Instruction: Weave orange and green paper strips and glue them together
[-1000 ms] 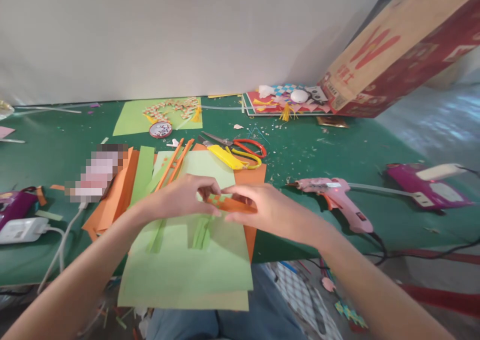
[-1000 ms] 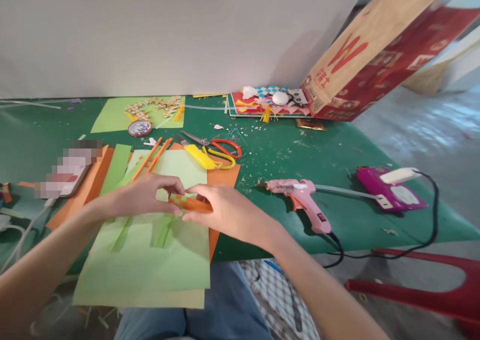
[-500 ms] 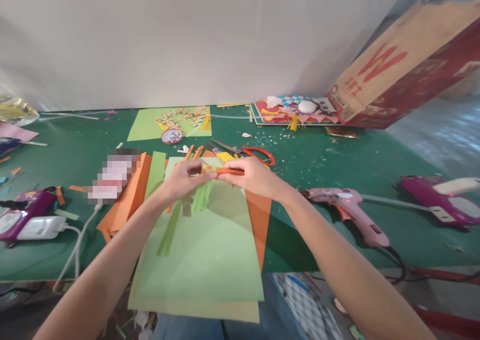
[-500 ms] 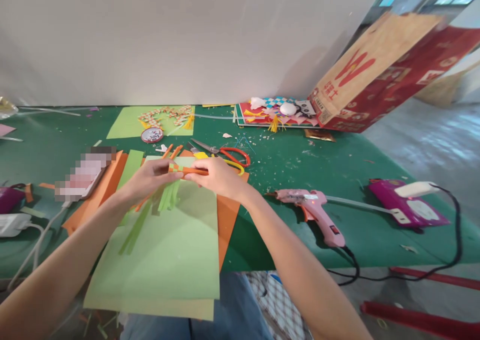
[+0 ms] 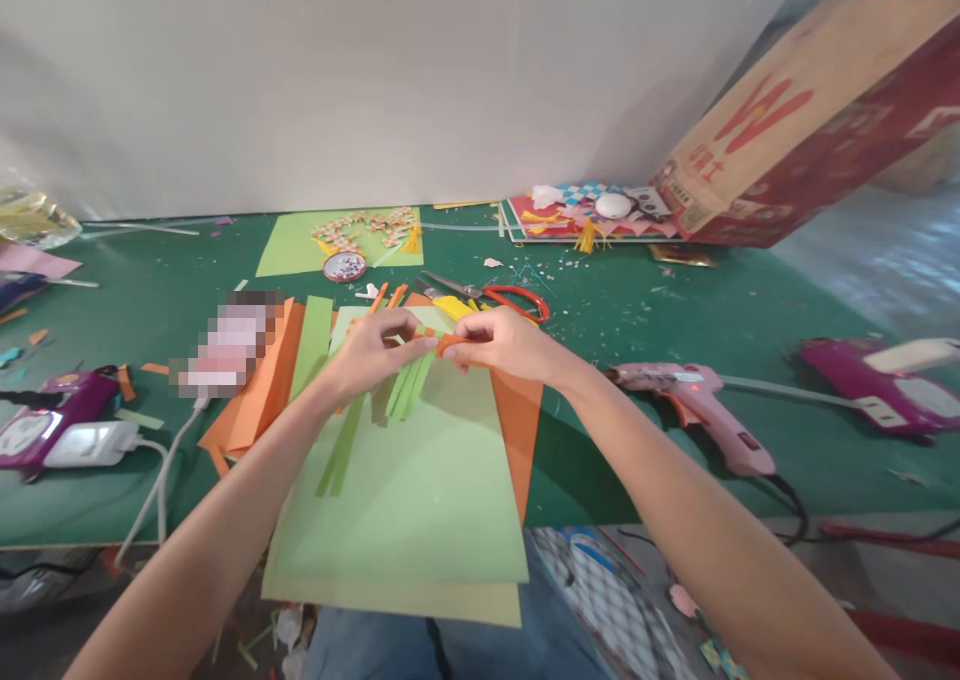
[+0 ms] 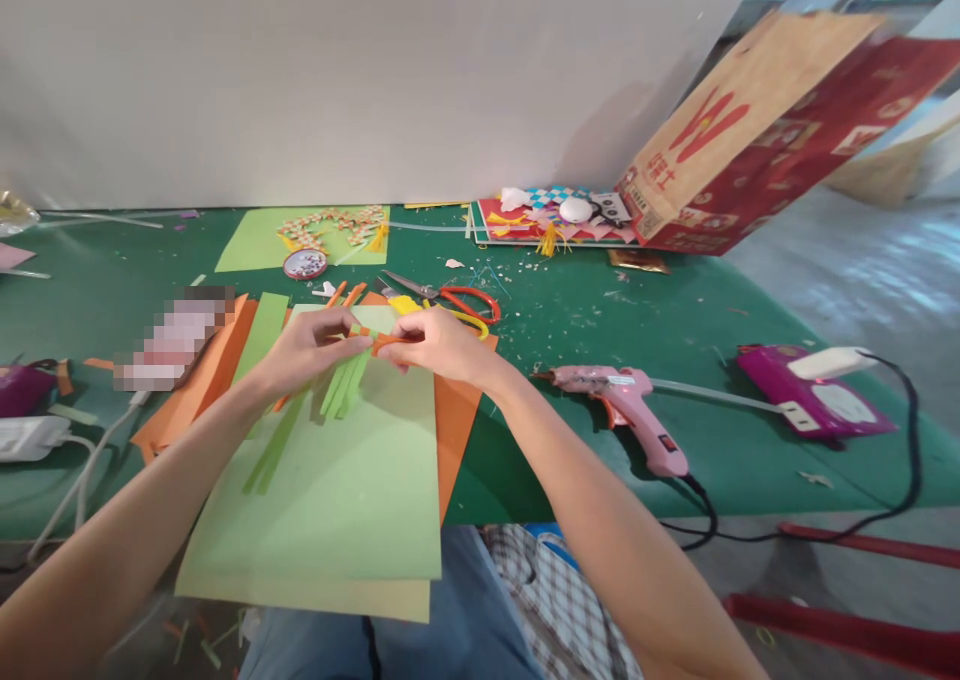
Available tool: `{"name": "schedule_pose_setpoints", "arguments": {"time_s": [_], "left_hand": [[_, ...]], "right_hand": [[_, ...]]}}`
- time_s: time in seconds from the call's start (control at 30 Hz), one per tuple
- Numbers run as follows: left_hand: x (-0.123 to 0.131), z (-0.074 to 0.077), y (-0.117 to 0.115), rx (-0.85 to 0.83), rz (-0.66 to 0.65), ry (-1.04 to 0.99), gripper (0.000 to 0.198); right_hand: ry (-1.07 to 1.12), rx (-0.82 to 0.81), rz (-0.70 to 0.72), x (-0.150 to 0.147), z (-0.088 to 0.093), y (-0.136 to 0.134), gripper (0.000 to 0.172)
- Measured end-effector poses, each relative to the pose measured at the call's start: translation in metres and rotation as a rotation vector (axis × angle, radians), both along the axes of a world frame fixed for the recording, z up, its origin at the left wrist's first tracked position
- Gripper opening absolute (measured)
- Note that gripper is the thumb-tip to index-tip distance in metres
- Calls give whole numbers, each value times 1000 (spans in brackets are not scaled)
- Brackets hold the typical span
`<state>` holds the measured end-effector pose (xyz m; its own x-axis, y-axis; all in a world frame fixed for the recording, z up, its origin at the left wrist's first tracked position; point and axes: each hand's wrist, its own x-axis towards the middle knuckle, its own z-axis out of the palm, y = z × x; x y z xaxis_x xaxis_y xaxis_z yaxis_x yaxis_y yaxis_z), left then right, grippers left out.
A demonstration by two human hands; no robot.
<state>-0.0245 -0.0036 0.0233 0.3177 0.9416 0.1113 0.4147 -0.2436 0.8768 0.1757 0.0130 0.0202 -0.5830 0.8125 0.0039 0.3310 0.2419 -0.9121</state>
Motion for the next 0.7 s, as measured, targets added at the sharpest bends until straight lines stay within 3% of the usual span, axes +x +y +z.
{"name": "schedule_pose_setpoints", "arguments": {"time_s": [0.47, 0.57, 0.7], "left_hand": [[-2, 8, -2, 7, 108, -96, 20], [-5, 10, -1, -63, 183, -280, 21], [-8, 13, 6, -144, 296, -669, 16]], "right_hand": [[-38, 167, -96, -9, 4, -11, 30], [-36, 213, -146, -1, 5, -8, 29], [-110, 368, -316, 18, 10, -18, 21]]}}
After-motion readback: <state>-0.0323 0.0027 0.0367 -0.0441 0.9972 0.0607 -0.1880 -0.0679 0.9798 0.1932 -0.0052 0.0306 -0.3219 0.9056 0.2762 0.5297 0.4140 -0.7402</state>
